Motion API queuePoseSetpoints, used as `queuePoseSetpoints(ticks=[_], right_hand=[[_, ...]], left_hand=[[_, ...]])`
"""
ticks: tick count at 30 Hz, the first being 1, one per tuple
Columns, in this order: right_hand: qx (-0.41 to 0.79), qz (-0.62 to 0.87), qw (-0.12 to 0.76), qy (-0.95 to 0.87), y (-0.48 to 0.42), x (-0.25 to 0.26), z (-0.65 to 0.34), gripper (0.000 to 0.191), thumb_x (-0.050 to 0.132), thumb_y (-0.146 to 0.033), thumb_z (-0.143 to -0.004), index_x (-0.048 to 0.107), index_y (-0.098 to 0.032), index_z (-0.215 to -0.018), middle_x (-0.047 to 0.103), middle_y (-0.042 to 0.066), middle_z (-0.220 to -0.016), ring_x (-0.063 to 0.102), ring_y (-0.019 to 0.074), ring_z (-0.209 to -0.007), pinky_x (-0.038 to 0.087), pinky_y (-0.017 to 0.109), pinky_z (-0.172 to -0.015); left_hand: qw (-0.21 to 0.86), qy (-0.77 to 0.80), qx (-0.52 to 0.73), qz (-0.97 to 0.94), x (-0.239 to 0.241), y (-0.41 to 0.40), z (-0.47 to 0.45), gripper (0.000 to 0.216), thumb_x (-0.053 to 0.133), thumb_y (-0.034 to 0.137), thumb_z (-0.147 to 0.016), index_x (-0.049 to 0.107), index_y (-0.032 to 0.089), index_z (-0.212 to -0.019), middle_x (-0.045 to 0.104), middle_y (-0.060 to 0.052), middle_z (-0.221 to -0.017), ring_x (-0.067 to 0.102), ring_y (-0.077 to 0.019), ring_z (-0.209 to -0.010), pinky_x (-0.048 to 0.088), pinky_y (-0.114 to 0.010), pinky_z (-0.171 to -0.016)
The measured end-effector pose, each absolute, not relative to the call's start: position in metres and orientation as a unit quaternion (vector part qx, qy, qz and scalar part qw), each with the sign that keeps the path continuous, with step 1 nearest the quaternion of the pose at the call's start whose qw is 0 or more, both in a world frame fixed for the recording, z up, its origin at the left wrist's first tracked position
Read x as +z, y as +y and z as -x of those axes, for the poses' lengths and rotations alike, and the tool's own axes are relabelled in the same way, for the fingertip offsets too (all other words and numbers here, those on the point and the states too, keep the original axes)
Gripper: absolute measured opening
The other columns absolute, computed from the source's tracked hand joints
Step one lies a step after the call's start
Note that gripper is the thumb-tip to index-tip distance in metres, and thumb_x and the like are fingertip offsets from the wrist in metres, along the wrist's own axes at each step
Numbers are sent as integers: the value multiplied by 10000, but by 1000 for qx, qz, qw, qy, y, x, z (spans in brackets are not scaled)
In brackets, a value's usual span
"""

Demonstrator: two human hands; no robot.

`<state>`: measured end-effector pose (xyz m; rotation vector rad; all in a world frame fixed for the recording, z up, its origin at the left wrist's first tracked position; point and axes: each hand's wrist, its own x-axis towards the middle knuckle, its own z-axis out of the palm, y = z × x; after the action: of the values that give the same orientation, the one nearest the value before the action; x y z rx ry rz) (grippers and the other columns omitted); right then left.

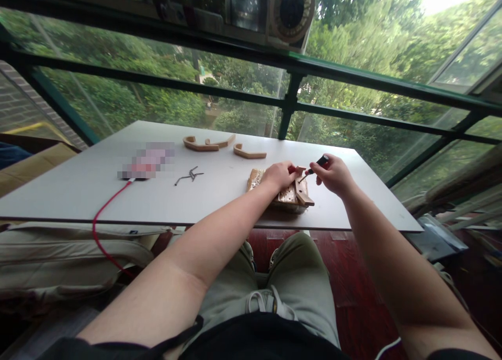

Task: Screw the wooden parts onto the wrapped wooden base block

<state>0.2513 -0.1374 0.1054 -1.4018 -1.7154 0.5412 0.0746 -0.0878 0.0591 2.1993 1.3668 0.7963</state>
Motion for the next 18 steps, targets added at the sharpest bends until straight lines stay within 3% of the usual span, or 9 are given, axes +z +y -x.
queuePoseSetpoints(ticks=[8,18], right_hand=[[156,599,406,-672,-135,105,-244,271,593,-415,-788,466,-209,-668,527,-15,-478,496,125,-382,363,243,-370],[124,621,409,-657,-132,94,-240,305,522,-406,-799,462,-199,-583,483,-3,-496,428,109,-436,329,244,-403]], left_hand=[[206,492,282,-798,58,-90,-74,454,476,610,-836,647,249,-1051,711,-56,-1001,647,-206,-878,481,-296,-796],[214,457,293,-812,54,-86,-70,490,439,651,-830,634,281,-1085,710,-31,-1023,651,-200,-855,485,-283,-734]])
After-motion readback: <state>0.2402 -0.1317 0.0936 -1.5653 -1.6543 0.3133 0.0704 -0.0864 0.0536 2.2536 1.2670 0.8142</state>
